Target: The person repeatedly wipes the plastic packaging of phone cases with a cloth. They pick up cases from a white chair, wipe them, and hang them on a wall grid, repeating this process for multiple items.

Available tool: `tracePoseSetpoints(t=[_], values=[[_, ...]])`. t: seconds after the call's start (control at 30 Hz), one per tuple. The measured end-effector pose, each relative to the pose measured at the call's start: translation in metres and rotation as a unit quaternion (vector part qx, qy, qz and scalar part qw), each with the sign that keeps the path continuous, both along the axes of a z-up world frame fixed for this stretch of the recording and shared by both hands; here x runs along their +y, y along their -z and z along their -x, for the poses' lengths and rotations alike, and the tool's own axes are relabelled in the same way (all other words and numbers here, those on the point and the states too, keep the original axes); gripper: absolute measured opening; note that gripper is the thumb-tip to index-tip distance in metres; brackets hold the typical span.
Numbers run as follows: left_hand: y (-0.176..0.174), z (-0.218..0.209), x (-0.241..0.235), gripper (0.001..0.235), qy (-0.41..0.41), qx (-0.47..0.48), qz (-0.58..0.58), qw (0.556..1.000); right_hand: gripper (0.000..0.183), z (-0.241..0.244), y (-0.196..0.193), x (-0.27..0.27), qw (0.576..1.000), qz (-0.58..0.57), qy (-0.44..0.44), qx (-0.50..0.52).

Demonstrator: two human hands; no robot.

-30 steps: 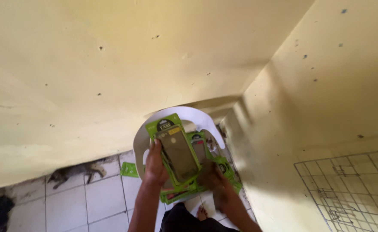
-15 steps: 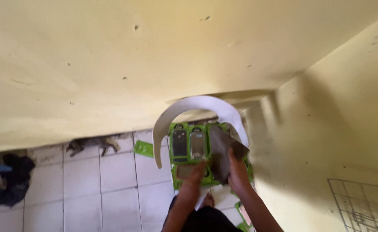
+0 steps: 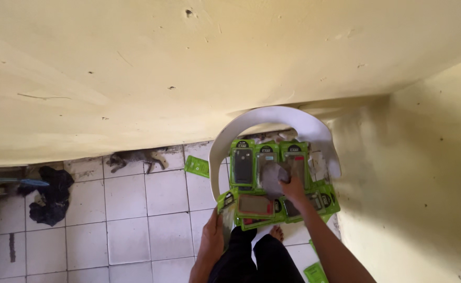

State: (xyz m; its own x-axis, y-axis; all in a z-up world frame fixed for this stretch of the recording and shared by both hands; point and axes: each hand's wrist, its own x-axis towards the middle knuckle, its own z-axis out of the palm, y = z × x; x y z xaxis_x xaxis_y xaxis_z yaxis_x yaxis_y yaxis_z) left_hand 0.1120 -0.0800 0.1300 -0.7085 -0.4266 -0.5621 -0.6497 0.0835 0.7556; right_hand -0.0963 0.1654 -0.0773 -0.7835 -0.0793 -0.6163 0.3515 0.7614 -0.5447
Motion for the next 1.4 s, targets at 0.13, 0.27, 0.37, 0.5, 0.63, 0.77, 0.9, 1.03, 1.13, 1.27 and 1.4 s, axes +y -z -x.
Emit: tracePoseSetpoints(t=[0.13,0.27,0.37,0.5,0.63,0.77,0.9,1.03,1.13,1.27,1.4], values=[[0.006,0.006,0.009,0.046,0.022,0.029,-0.030,0.999,0.051,0.004,-0.003,0.015,1.000,0.005,0.010,-0.019],[0.005,0.007,0.013,0.047,0.049,-0.014,-0.039,0.998,0.062,-0.009,-0.009,0.022,0.979,0.187,0.063,0.041],[0.009,0.014,0.017,0.047,0.063,-0.045,-0.050,0.996,0.057,-0.029,-0.021,0.033,0.983,0.138,0.074,0.095],[0.020,0.025,0.034,0.045,0.103,0.039,-0.068,0.992,0.047,-0.082,-0.053,0.052,0.985,0.078,0.099,0.115],[0.033,0.047,0.072,0.038,0.190,0.039,-0.131,0.972,0.044,-0.150,-0.117,0.092,0.947,0.219,0.235,0.014],[0.029,0.064,0.141,0.037,0.310,0.111,-0.190,0.925,0.049,-0.210,-0.205,0.139,0.862,0.332,0.383,0.024],[0.003,0.062,0.229,0.037,0.408,0.060,-0.278,0.867,0.049,-0.269,-0.274,0.189,0.817,0.326,0.455,0.140],[-0.024,0.021,0.318,0.040,0.493,0.009,-0.349,0.797,0.043,-0.338,-0.303,0.230,0.769,0.253,0.534,0.244],[-0.038,-0.037,0.381,0.040,0.541,0.006,-0.350,0.765,0.037,-0.410,-0.312,0.259,0.737,0.176,0.594,0.269],[-0.064,-0.116,0.445,0.038,0.608,0.064,-0.324,0.722,0.033,-0.493,-0.317,0.301,0.664,0.160,0.662,0.309],[-0.110,-0.168,0.469,0.052,0.629,0.182,-0.329,0.681,0.033,-0.546,-0.331,0.322,0.631,0.141,0.688,0.331]])
